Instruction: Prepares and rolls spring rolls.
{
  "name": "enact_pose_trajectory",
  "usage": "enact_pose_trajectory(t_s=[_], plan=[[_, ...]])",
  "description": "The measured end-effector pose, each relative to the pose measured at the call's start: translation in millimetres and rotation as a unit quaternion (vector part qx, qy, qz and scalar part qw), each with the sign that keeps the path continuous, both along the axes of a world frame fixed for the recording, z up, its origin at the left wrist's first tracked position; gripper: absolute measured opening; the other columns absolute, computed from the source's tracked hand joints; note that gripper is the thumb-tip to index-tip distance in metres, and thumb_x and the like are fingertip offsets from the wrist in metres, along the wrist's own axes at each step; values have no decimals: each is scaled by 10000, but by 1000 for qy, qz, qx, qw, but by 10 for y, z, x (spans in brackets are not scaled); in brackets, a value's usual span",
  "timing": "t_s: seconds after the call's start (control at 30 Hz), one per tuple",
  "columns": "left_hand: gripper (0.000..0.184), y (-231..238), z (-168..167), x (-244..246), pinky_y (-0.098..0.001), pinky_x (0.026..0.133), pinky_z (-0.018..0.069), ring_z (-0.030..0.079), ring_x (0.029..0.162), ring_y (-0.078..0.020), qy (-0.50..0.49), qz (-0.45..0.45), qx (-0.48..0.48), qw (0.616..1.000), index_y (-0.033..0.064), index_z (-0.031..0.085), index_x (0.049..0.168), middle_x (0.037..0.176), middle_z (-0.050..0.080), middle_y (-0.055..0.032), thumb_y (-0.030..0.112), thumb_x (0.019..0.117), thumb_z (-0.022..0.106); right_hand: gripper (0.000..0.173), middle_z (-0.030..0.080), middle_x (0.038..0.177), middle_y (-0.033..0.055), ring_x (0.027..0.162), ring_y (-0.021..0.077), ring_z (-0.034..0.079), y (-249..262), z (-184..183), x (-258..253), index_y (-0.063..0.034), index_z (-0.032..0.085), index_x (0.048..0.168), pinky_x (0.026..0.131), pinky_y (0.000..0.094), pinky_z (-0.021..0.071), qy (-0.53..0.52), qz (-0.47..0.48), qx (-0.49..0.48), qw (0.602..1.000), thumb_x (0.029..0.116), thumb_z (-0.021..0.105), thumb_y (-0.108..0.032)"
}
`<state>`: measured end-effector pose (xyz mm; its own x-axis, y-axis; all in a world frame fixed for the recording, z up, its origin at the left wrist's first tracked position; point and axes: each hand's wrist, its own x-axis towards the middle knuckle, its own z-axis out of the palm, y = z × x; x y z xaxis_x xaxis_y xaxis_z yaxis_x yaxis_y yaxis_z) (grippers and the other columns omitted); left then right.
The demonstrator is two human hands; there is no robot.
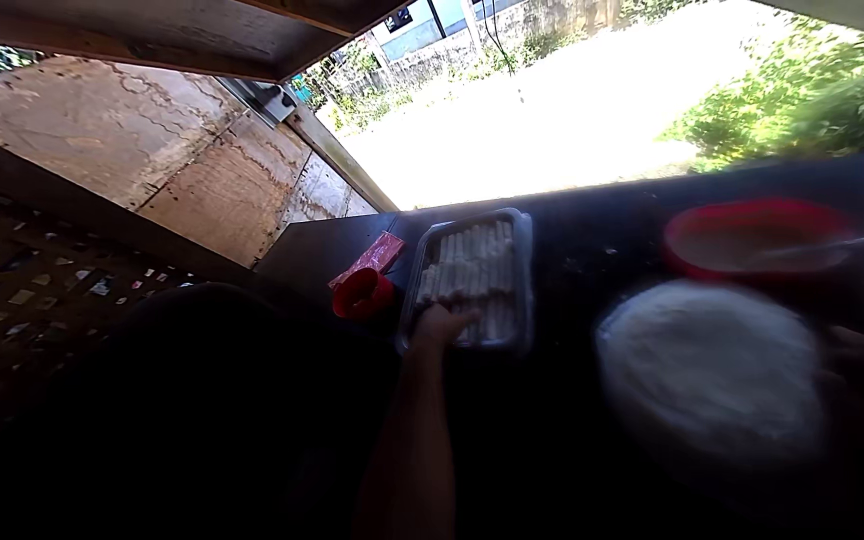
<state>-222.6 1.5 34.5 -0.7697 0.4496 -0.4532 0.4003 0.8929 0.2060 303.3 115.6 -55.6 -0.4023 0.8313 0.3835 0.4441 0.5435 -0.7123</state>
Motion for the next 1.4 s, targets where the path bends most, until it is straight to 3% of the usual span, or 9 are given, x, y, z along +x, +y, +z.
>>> enact_pose_trajectory(t_s=[0.2, 0.43, 0.57, 0.73, 0.97, 1.4], plan=[[758, 52, -40, -78, -580, 967, 484, 618, 1131, -350, -28, 10, 20, 999, -45, 639, 1228, 1219, 641, -243, 542, 790, 831, 576, 646, 1190, 277, 1089, 219, 644, -11, 8, -4, 94, 479, 1437, 993, 305, 509, -3, -2, -2, 1000, 1026, 550, -304], [739, 89, -83, -117, -586, 964, 514, 610, 1177, -372, -84, 54, 77, 992, -28, 549, 1362, 1289, 611, -259, 341, 807, 866, 568, 632, 1246, 303, 1147, 271, 643, -5, 1, 2, 101, 486, 1423, 1034, 354, 500, -10, 2, 8, 1000, 1033, 540, -308], [775, 109, -122, -140, -586, 947, 534, 618, 1172, -372, -97, 58, 87, 990, 10, 520, 1405, 1290, 613, -250, 314, 790, 881, 578, 643, 1231, 286, 1129, 250, 649, -3, -11, 9, 77, 488, 1440, 1019, 342, 508, -8, -2, 6, 1000, 1027, 550, -323], [736, 118, -94, -57, -545, 891, 551, 641, 1085, -345, -95, 79, 106, 987, -10, 525, 1360, 1235, 627, -247, 247, 774, 887, 577, 638, 1245, 295, 1143, 267, 647, -8, -7, -4, 88, 488, 1438, 1034, 347, 501, -8, -1, 13, 1000, 1027, 544, -314], [760, 150, -35, 88, -588, 925, 527, 597, 1176, -383, -77, 99, 110, 986, -13, 469, 1420, 1305, 582, -270, 189, 795, 852, 580, 631, 1256, 302, 1160, 274, 641, -6, -2, 1, 87, 486, 1441, 1043, 352, 493, -10, 0, 11, 1000, 1033, 535, -323], [884, 113, -92, 85, -584, 866, 570, 627, 1135, -402, -120, 148, 171, 967, 37, 387, 1490, 1298, 586, -278, 165, 759, 867, 599, 628, 1269, 291, 1164, 280, 635, -1, -34, 8, 70, 485, 1450, 1046, 369, 492, -4, -1, 2, 1000, 1035, 540, -358]])
